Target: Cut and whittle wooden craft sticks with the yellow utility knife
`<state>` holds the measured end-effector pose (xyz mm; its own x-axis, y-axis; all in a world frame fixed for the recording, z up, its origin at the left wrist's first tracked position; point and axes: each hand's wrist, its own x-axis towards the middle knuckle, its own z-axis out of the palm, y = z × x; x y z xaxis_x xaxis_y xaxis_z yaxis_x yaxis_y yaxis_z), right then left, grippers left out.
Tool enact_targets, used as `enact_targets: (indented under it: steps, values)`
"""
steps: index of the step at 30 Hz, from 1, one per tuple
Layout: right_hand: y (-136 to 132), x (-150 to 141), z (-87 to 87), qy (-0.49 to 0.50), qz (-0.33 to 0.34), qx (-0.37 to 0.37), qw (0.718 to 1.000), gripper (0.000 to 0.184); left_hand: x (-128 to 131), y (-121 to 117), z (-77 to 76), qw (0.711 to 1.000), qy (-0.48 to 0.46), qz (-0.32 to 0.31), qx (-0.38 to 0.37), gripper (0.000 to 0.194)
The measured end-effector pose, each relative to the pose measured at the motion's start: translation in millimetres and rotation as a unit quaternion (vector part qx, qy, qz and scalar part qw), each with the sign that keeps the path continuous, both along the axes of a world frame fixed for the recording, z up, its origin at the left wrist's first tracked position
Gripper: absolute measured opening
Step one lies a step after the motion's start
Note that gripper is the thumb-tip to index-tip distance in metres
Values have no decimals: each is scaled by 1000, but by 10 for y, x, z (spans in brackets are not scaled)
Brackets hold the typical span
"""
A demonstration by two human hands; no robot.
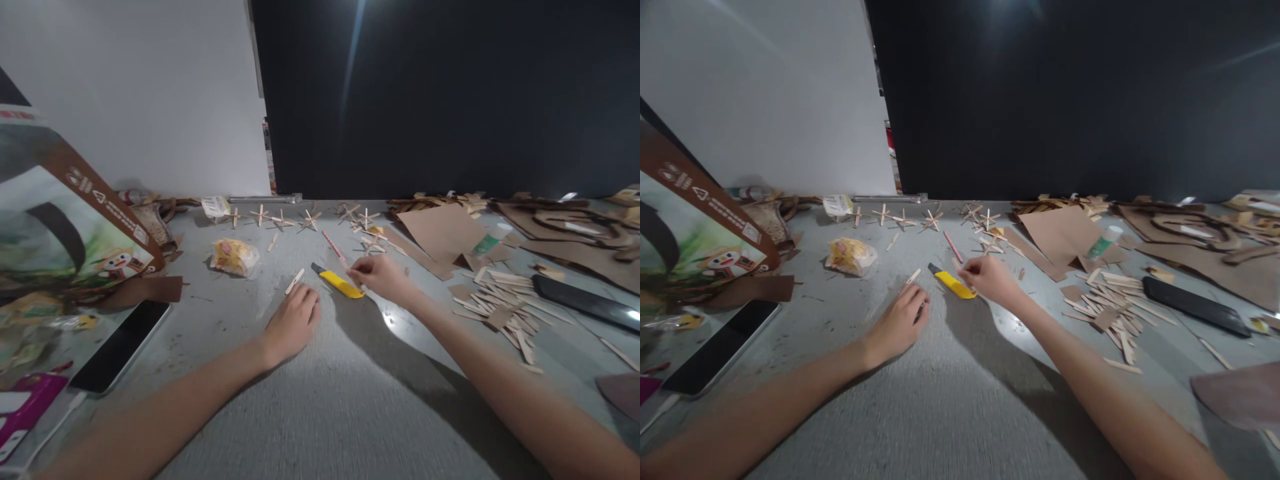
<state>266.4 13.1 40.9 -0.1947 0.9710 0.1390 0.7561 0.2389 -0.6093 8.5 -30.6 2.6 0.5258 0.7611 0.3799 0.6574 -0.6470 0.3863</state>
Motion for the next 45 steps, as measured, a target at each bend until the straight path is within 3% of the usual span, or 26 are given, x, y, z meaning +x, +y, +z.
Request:
enact_targets:
  steps: [3,6,13,19,22,26,29,34,40,45]
  values:
    - [-217,-287,-17,113,83,-119,983,32,5,-16,-11,1000,-10,14,5,20]
    - [-359,-497,-115,119,117,-176,970,37,5,-10,-35,1000,-20,20,4,27]
    - [-384,-602,-333,-4,99,7,995,36,23,-31,-17,999,46,21,15,25]
    - [-394,-560,-239,-51,55,34,997,52,35,-23,-12,999,31,16,14,28]
    - [-254,-453,-111,-78,-15,61,995,55,10,9,-26,1000,0,-1,20,25]
    - [101,-325,-53,-117,-72,71,988,40,-41,79,-39,998,-46,-40,-5,20]
    - [382,-347,-109,-150,-73,78,983,28,-57,124,-51,997,-47,-60,-33,31]
    - [712,-494,-246,-187,-41,81,978,37,-56,148,-75,996,-41,-62,-54,31]
    - [820,-461,-373,-196,-48,68,977,41,-48,128,-75,996,-39,-59,-51,31]
    - [766,-342,-315,-186,-73,78,977,42,-17,57,-24,998,-39,-36,-35,20]
